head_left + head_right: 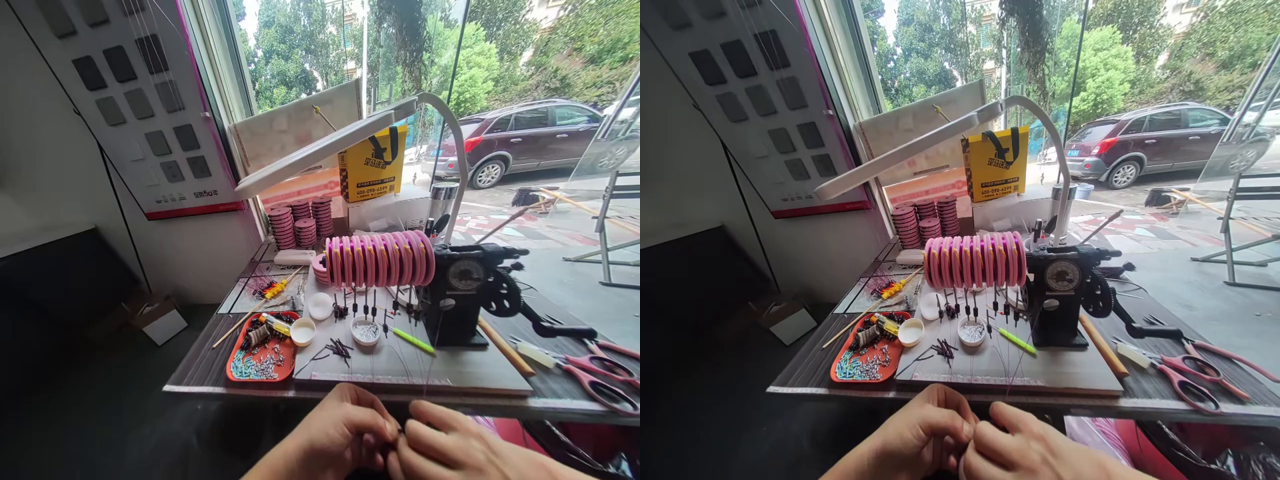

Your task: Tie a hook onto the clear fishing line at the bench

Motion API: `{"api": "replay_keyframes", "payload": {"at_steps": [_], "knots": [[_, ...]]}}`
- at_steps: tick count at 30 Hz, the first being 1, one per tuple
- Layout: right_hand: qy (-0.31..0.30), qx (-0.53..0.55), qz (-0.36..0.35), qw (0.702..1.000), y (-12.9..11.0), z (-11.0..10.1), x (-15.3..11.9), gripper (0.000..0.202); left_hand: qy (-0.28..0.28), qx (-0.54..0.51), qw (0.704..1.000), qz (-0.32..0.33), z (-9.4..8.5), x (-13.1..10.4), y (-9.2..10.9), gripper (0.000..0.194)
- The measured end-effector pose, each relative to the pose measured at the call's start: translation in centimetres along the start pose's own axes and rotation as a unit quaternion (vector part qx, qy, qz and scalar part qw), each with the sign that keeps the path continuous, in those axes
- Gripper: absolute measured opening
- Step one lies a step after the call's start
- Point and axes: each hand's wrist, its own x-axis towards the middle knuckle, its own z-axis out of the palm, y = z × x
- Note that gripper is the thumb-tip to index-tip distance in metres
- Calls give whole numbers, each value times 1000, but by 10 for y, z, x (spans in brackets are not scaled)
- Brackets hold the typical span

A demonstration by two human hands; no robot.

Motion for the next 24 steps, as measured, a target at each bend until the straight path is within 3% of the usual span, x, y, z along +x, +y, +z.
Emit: {"api": "replay_keyframes", "payload": {"at_steps": [2,4,5,7,9,10,12,14,15,16,17,18,19,20,21,22,24], "knots": [[25,75,42,996,0,-1,6,57,40,87,991,89,-1,-4,-2,3],[38,183,155,970,1,-4,13,50,84,225,942,235,-1,-7,-8,3],[42,252,231,939,2,-5,17,45,112,293,895,316,-1,-8,-13,9],[57,403,380,830,6,-8,24,35,187,397,774,457,-2,-5,-25,18],[82,535,448,712,12,-8,31,34,291,473,610,565,-2,1,-36,21],[84,577,457,672,15,-7,34,36,328,493,532,605,-3,4,-39,23],[71,608,457,645,21,-5,38,37,344,517,409,668,-4,9,-40,23],[54,600,450,659,24,-3,37,36,294,557,326,705,-5,10,-33,22],[51,585,445,676,24,-3,36,34,256,578,303,713,-5,8,-29,22],[47,557,442,701,23,-4,33,29,217,590,312,712,-6,6,-24,23],[40,513,435,739,20,-6,29,23,180,587,373,696,-6,3,-19,23],[30,454,411,789,17,-7,25,17,152,554,492,654,-5,0,-14,22],[24,382,370,847,14,-10,20,12,119,482,655,570,-5,-2,-10,19],[20,304,305,902,11,-12,15,13,82,374,813,439,-5,-3,-6,15],[7,226,228,947,8,-14,11,17,44,246,926,283,-5,-3,-3,10],[-9,154,150,977,5,-15,7,22,13,130,980,147,-5,-3,-1,6],[-34,37,38,998,2,-16,2,29,-15,24,999,27,-6,0,1,4]]}}
